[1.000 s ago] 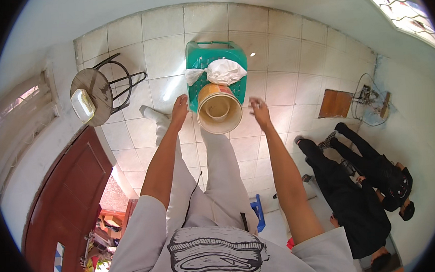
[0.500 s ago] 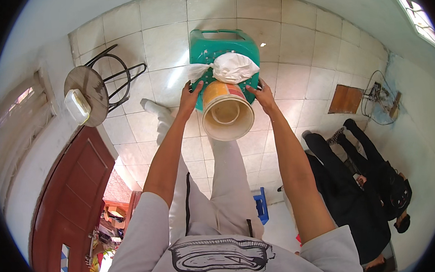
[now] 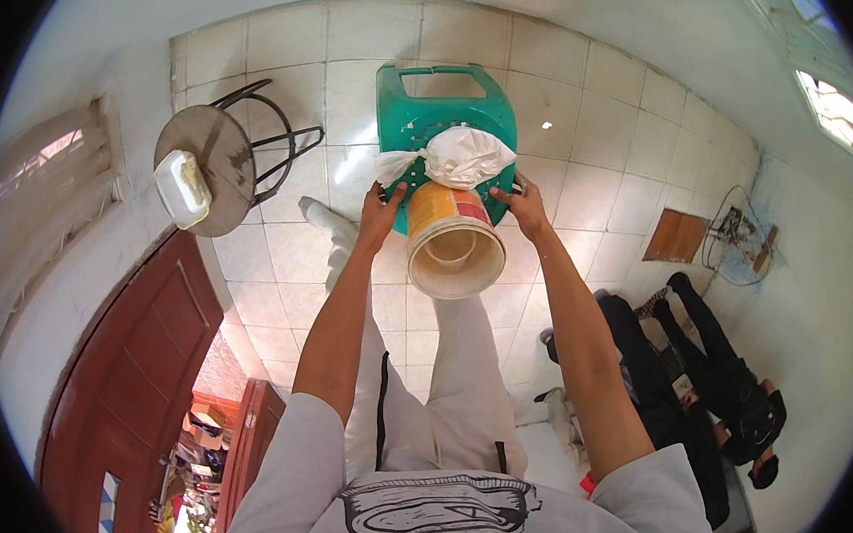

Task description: The person paints the ceiling and the upper corner of a wall using a brush dipped in a container of white paint.

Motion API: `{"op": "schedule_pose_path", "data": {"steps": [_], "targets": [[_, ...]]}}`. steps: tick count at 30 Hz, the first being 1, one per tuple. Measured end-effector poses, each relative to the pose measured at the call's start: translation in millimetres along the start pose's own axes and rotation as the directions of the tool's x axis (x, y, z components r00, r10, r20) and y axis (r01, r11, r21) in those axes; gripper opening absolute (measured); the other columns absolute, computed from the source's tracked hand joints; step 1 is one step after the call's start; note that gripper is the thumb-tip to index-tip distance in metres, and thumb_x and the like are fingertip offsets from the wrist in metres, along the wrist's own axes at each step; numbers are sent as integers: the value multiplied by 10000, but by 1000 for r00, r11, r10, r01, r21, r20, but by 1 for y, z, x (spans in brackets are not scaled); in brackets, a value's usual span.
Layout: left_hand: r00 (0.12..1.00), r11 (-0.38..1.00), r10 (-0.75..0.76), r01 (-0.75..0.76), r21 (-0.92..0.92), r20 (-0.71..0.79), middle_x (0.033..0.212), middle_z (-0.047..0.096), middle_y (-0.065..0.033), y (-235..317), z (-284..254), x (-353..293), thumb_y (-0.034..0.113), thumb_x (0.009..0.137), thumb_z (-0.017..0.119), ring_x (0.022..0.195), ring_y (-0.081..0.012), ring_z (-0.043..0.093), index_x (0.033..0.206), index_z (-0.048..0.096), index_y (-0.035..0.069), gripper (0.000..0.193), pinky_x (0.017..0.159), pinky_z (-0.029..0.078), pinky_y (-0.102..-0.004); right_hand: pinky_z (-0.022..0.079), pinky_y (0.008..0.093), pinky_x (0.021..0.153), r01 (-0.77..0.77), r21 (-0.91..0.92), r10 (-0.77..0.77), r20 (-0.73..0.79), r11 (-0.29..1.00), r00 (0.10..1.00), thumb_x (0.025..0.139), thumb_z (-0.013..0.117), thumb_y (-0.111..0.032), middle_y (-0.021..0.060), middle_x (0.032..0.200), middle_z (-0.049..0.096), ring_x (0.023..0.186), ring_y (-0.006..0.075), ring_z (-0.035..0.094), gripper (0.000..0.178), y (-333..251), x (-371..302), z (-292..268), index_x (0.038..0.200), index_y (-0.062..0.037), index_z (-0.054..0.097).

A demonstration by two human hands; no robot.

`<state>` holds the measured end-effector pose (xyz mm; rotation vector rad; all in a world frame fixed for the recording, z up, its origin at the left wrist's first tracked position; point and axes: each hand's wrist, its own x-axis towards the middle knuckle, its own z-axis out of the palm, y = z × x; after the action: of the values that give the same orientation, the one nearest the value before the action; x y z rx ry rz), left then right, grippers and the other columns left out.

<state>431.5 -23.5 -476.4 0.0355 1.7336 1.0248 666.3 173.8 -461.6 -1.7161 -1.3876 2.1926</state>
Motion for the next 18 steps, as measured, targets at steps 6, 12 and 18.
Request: {"op": "schedule_pose_path", "data": {"steps": [6,12,18], "targets": [[996,990,-41,51,130,-81,1263,626,-191,-20,-74,26,554,889,699,1126,-248,619,1410,491,-46,822,977,467,-345,494,343,952,-30,82,26,53,996,998,828,786,-72,113,1221,664,1088,199,620,620,-15,11,72,1393,-2,540],[994,999,-51,52,5,-97,1251,645,-225,-8,-137,24,606,862,693,1153,-283,616,1381,529,-67,866,983,466,-360,497,328,940,-70,53,67,56,996,996,834,781,-70,115,1224,663,1071,189,626,574,-28,16,142,1359,13,565],[993,999,-45,45,-6,-108,1286,640,-200,-20,-192,32,581,880,685,1150,-276,625,1394,545,-7,793,999,458,-361,485,316,946,-25,48,22,53,999,998,832,784,-81,131,1247,657,1101,203,615,614,-9,28,198,1384,30,538]]}}
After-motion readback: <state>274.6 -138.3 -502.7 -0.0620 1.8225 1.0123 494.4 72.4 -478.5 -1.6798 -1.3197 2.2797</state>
